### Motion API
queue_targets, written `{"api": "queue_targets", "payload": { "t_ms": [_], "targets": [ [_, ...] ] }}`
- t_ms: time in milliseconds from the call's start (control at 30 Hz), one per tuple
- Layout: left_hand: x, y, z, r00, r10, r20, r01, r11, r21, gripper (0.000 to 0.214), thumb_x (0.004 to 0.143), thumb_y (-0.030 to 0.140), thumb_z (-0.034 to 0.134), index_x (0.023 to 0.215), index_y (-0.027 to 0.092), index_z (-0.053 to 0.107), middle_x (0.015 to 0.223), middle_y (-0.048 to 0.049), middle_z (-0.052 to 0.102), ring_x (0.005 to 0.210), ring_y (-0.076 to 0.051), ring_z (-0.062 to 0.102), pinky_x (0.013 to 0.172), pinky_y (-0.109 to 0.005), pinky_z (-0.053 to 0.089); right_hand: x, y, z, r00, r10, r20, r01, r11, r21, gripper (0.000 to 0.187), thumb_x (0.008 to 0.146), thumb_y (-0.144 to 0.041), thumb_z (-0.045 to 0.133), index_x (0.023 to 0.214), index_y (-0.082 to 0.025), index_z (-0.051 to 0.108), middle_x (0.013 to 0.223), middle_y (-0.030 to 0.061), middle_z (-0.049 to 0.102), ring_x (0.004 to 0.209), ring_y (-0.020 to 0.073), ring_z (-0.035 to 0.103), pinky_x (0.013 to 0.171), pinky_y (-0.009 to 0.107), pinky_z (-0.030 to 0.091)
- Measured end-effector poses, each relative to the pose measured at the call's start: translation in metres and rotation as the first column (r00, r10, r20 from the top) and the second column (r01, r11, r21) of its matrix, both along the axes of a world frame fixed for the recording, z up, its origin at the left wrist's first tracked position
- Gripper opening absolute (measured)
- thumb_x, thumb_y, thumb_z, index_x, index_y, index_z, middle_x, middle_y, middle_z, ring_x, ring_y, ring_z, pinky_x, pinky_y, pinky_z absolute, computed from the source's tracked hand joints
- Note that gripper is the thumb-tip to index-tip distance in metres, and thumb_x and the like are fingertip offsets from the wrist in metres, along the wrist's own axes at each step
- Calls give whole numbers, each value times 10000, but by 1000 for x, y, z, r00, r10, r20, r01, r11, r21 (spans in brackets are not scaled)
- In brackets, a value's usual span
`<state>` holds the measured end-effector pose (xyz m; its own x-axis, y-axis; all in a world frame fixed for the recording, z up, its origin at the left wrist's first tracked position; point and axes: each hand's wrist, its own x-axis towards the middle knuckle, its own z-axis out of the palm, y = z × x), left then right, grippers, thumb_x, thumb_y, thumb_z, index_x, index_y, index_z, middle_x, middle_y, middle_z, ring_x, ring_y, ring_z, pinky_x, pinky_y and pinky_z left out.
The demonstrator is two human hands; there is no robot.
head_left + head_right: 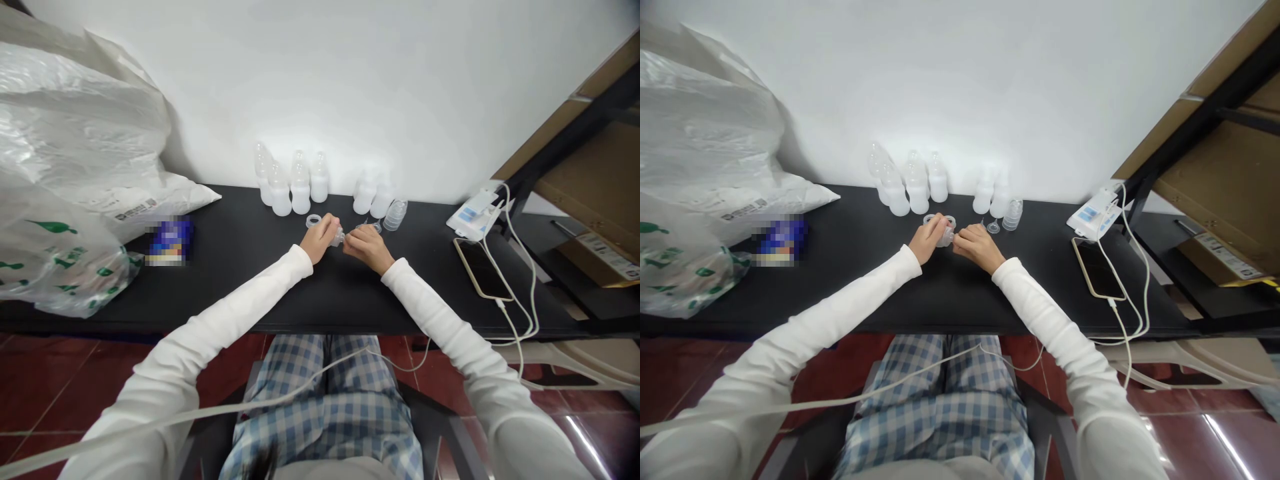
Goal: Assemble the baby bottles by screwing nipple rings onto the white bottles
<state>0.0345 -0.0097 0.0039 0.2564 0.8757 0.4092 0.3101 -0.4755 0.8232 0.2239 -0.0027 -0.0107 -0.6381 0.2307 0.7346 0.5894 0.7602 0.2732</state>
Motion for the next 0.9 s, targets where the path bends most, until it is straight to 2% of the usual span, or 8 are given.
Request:
{"api": "queue_targets", "payload": {
  "t_ms": [167, 400, 500, 533, 633, 700, 767, 900],
  "targets": [
    [0, 1, 1, 998, -5, 70, 12, 995, -100, 517, 943, 671, 388, 748, 208, 514, 633, 14, 542, 579, -122, 538, 585, -264, 466, 6, -2, 8, 990, 35, 134, -20, 994, -110, 159, 1008, -230, 515, 883, -243, 612, 766, 5, 576, 725, 155, 495, 713, 326, 403],
    [1, 3, -1, 993, -3, 115, 17, 992, -126, 534, 893, 699, 470, 699, 203, 516, 574, 23, 532, 509, -115, 528, 490, -250, 461, 10, -4, 17, 977, 39, 211, 6, 978, -209, 242, 1045, -234, 407, 907, -269, 603, 785, 11, 584, 715, 156, 495, 730, 341, 443],
    [-11, 13, -5, 979, 127, 160, -105, 984, -142, 512, 898, 673, 479, 694, 205, 511, 582, 26, 536, 501, -108, 501, 463, -240, 434, 21, -4, 19, 984, 18, 177, 22, 975, -220, 246, 1043, -243, 415, 878, -265, 596, 737, 7, 552, 690, 154, 484, 707, 339, 428],
    [-18, 18, -6, 965, 189, 182, -163, 976, -148, 500, 903, 662, 473, 697, 208, 504, 577, 29, 530, 498, -105, 494, 469, -239, 433, 28, -2, 20, 989, -13, 149, 46, 974, -221, 237, 1039, -263, 436, 858, -259, 589, 712, 5, 532, 681, 156, 479, 691, 338, 416],
    [-45, 30, -12, 951, 253, 177, -237, 965, -108, 412, 885, 607, 537, 757, 217, 495, 607, 38, 545, 521, -97, 514, 561, -242, 477, 51, 3, 23, 988, -143, 52, 151, 968, -199, 261, 1010, -303, 494, 761, -238, 539, 659, -4, 479, 657, 159, 466, 668, 329, 398],
    [-63, 35, -17, 960, 232, 156, -221, 972, -83, 382, 825, 577, 624, 844, 216, 503, 705, 25, 598, 580, -99, 556, 609, -250, 503, 65, 8, 25, 979, -202, -17, 194, 959, -208, 268, 972, -288, 521, 711, -235, 488, 640, -11, 460, 640, 159, 458, 664, 320, 395],
    [-75, 37, -23, 974, 180, 140, -169, 982, -85, 423, 756, 549, 699, 888, 214, 479, 816, 1, 626, 643, -103, 595, 652, -263, 530, 74, 11, 27, 970, -239, -43, 219, 938, -269, 246, 919, -274, 558, 697, -235, 458, 638, -15, 465, 622, 156, 450, 659, 308, 397],
    [-86, 38, -30, 992, 35, 125, -21, 994, -111, 478, 689, 481, 764, 906, 217, 431, 1025, -50, 642, 793, -121, 682, 803, -308, 563, 80, 11, 29, 952, -305, -12, 268, 853, -448, 205, 837, -241, 591, 696, -237, 441, 622, -28, 475, 589, 144, 446, 643, 284, 389]
  ]
}}
